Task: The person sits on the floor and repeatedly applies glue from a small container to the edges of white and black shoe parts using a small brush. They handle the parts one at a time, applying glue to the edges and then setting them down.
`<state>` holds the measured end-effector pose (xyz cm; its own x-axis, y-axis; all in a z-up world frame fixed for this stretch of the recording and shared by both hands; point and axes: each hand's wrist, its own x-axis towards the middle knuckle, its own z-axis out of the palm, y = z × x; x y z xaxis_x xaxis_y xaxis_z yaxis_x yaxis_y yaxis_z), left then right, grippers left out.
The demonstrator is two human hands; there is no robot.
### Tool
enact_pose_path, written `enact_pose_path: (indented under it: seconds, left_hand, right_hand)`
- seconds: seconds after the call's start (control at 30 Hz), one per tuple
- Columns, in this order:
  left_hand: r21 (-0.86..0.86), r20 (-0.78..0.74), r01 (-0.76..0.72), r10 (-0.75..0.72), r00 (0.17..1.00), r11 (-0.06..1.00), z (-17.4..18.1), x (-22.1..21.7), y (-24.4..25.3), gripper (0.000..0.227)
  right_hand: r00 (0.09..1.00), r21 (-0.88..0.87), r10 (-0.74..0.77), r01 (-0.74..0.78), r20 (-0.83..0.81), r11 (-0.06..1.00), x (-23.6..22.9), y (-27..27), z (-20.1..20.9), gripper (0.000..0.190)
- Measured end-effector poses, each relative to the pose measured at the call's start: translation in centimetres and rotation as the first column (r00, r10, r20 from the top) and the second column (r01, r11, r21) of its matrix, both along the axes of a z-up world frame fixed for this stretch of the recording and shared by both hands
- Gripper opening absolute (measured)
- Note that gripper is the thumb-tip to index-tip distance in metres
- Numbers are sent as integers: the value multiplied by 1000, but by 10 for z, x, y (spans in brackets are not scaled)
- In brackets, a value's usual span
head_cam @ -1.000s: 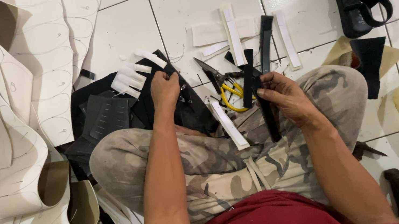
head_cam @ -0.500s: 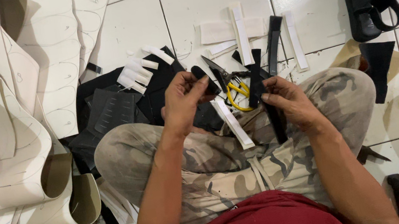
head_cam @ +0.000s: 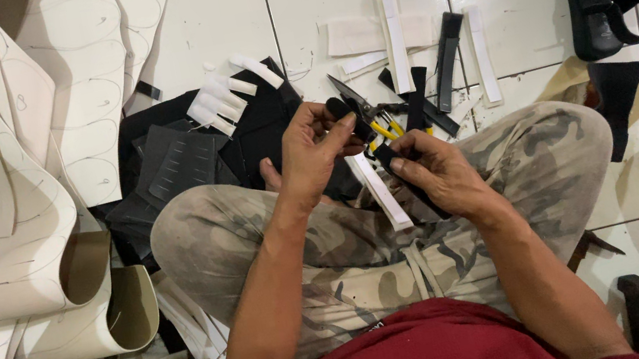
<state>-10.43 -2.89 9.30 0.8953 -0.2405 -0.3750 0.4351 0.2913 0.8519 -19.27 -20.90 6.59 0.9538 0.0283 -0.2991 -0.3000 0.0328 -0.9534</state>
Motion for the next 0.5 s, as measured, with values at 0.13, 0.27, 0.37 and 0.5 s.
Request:
enact_pose_path:
  seconds: [0.13, 0.27, 0.37, 0.5]
  left_hand:
    - [-12, 39, 33, -32, 999, 999, 3, 0, 2, 26]
    - [-39, 32, 53, -52, 998, 998, 10, 0, 1, 26]
    - [-40, 50, 83, -81, 995, 996, 0, 0, 0, 25]
    - [-54, 44, 73, -70, 997, 996, -2, 0, -2, 25]
  right_hand:
    - [1000, -43, 0, 0, 1, 999, 2, 2, 4, 19]
    - [1000, -40, -17, 17, 9, 999, 5, 4, -1, 19]
    - [1000, -27, -20, 20, 0, 999, 7, 3, -2, 19]
    - [1000, -37, -19, 19, -12, 999, 10, 9, 13, 19]
